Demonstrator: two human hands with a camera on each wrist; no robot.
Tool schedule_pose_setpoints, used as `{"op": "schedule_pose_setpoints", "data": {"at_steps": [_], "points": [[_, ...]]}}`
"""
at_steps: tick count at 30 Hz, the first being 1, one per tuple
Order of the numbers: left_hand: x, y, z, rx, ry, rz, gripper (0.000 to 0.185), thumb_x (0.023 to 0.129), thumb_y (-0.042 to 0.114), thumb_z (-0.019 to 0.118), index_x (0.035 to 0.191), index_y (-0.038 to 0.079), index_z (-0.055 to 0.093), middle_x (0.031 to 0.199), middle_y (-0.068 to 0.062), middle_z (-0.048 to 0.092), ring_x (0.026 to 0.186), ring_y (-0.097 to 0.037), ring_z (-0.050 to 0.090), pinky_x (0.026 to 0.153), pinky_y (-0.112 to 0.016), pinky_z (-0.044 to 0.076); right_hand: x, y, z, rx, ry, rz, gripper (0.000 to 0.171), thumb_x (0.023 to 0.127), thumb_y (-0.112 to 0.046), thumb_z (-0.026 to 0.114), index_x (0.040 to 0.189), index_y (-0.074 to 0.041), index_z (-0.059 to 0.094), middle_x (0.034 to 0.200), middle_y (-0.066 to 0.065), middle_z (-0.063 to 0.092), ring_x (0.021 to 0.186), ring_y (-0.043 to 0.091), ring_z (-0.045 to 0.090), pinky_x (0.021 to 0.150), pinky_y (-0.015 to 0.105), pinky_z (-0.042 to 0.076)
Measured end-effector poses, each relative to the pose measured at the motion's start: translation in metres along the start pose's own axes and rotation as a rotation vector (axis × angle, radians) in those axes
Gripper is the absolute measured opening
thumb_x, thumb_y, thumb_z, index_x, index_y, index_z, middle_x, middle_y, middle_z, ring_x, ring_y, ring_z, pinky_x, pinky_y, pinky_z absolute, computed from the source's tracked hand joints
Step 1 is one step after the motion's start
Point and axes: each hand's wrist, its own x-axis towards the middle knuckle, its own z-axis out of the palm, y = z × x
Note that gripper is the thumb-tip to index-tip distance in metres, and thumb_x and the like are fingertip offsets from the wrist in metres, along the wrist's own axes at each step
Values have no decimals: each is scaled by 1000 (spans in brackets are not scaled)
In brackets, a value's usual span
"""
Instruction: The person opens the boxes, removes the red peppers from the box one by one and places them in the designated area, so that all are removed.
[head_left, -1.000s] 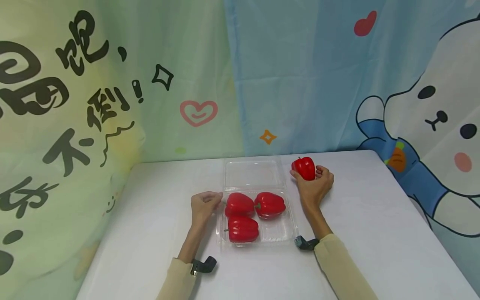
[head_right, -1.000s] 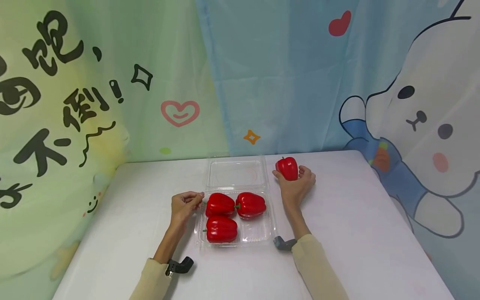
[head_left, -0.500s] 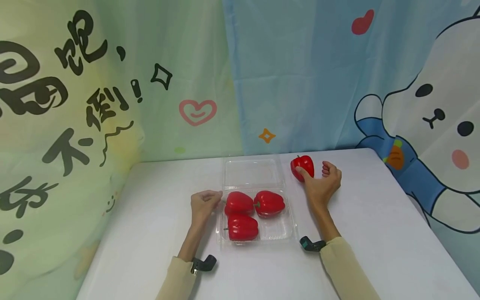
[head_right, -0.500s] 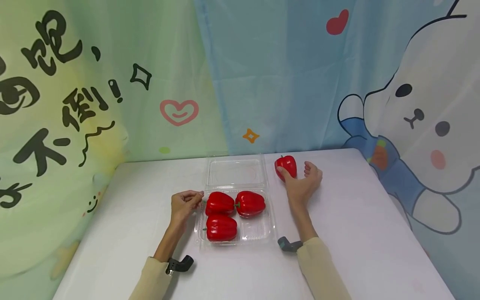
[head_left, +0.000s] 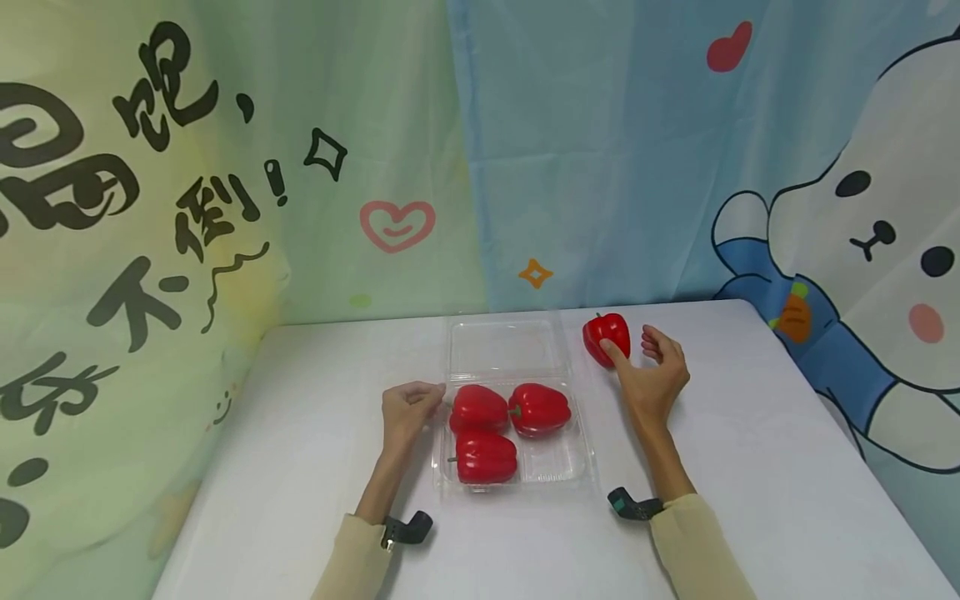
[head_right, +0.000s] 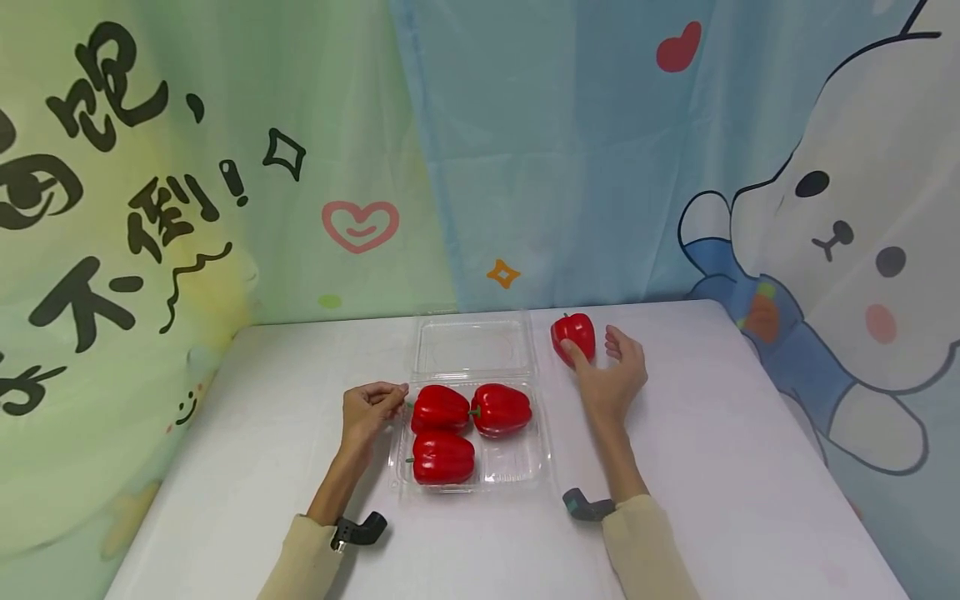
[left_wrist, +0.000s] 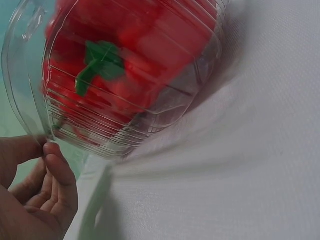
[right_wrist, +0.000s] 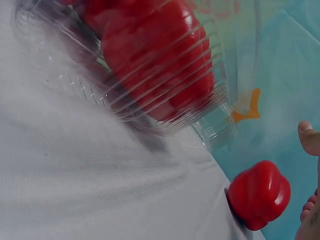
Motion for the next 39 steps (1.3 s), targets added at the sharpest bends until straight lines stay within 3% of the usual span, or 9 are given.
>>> {"op": "schedule_pose_setpoints", "data": {"at_steps": [2, 7, 10, 16, 24, 32, 36, 39], "points": [[0, 0, 0, 4, -1, 4, 21, 99, 21, 79, 98, 0, 81, 87, -16, 82, 72, -12, 71, 66, -23, 55, 0, 0, -2, -4, -8, -13, 60, 88, -26, 93, 139, -3, 71, 136, 18, 73, 114, 29, 67, 109, 50, 57], [-1, 0, 0, 1, -1, 3, 25, 98, 24, 81, 98, -1, 80, 86, -17, 82, 71, -12, 72, 61, -23, 54, 0, -1, -8, 27, -39, -48, 57, 89, -25, 93, 138, -3, 72, 135, 15, 76, 112, 27, 71, 104, 16, 53], [-1, 1, -1, -3, -3, 4, 26, 97, 25, 81, 98, -1, 80, 86, -18, 82, 71, -12, 72, 59, -24, 53, 0, -3, -10, 51, -65, -81, 56, 88, -22, 93, 137, -5, 73, 135, 14, 77, 111, 23, 72, 101, 7, 49], [0, 1, 0, -7, 1, 5, 26, 98, 25, 81, 98, -1, 80, 85, -17, 82, 70, -11, 70, 59, -24, 53, -1, -6, -13, 101, -150, -160, 59, 85, -14, 95, 140, -11, 72, 138, 9, 76, 113, 3, 66, 103, 7, 49], [2, 2, 0, -9, -1, 6, 24, 99, 23, 79, 98, -1, 80, 85, -16, 82, 69, -11, 70, 60, -24, 54, -2, -15, -15, 184, -344, -272, 62, 78, 11, 91, 136, 4, 70, 135, 26, 73, 114, 15, 69, 106, 7, 48], [0, -1, 0, -15, -6, 18, 26, 99, 25, 80, 99, -1, 79, 87, -18, 81, 72, -13, 72, 61, -25, 54, -6, -21, -22, 193, -546, -267, 63, 82, 3, 92, 140, -7, 71, 143, 17, 72, 123, 8, 69, 108, 13, 50], [-1, -1, 1, -11, -5, 23, 27, 99, 25, 80, 98, -1, 80, 87, -17, 82, 72, -13, 72, 60, -25, 54, -9, -23, -22, 204, -604, -269, 66, 81, 1, 93, 142, -11, 71, 142, 15, 73, 120, 3, 69, 107, 12, 51], [-1, -1, 1, -12, -2, 17, 26, 98, 25, 80, 98, -1, 80, 87, -17, 82, 71, -13, 73, 61, -25, 54, -11, -25, -23, 211, -644, -275, 67, 80, 0, 94, 142, -11, 71, 141, 16, 74, 119, 9, 71, 106, 12, 51]]}}
